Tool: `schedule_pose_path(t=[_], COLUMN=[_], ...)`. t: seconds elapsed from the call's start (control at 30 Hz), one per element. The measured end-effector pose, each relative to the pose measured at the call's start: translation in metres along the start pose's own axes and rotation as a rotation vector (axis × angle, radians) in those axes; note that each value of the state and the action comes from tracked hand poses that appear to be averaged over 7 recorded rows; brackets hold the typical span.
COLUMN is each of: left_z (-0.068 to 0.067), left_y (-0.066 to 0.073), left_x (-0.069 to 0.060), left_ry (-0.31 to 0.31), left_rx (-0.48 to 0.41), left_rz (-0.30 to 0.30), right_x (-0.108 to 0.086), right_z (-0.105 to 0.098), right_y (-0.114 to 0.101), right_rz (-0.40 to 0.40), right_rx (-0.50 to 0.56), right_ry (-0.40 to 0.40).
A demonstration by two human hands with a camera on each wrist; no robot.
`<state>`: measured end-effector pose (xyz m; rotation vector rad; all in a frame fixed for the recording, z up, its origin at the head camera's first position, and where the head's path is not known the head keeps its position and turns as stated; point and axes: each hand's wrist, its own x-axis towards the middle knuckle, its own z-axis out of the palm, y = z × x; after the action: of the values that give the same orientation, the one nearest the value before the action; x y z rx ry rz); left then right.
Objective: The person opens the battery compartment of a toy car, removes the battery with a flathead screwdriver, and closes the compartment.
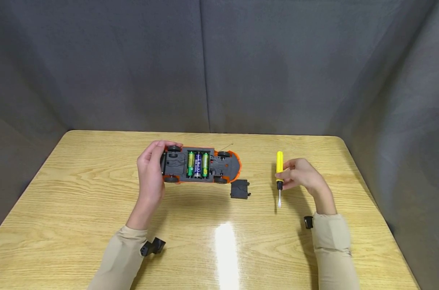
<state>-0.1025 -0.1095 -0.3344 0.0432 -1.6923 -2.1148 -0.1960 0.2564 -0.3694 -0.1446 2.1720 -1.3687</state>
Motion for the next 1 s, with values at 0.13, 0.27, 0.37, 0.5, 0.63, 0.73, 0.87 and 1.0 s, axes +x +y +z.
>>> schedule_pose_path(t=[0.13,0.27,0.37,0.5,0.63,0.73,0.87,1.0], left_z=[0.000,0.000,0.000,0.000,0.000,-0.001,-0.001,-0.001], left_y=[0.000,0.000,0.000,0.000,-0.001,-0.001,-0.001,-0.001], left_x=[0.001,0.001,0.001,0.001,0.001,0.001,0.001,0.002], left_ry=[0.001,0.002,0.002,-0.004,-0.010,-0.011,-0.013,-0.014], left_rx=[-0.003,-0.004,-0.005,-0.009,-0.006,-0.003,-0.001,0.006], left_rz=[0.000,0.000,-0.002,-0.009,-0.011,-0.012,-0.010,-0.011], right_x=[0.004,0.007,0.010,0.011,0.012,0.012,0.012,0.013], right_z=[0.003,0.005,0.006,0.009,0.012,0.013,0.014,0.014], right_y=[0.005,0.010,0.013,0.014,0.013,0.012,0.010,0.010], right_rz=[0.020,0.045,0.058,0.077,0.098,0.116,0.142,0.155], right_rx=[-0.045,-0.057,-0.067,-0.104,-0.132,-0.136,-0.143,-0.159], right_ry=[-0.017,-0.020,-0.018,-0.023,-0.029,-0.033,-0.032,-0.028])
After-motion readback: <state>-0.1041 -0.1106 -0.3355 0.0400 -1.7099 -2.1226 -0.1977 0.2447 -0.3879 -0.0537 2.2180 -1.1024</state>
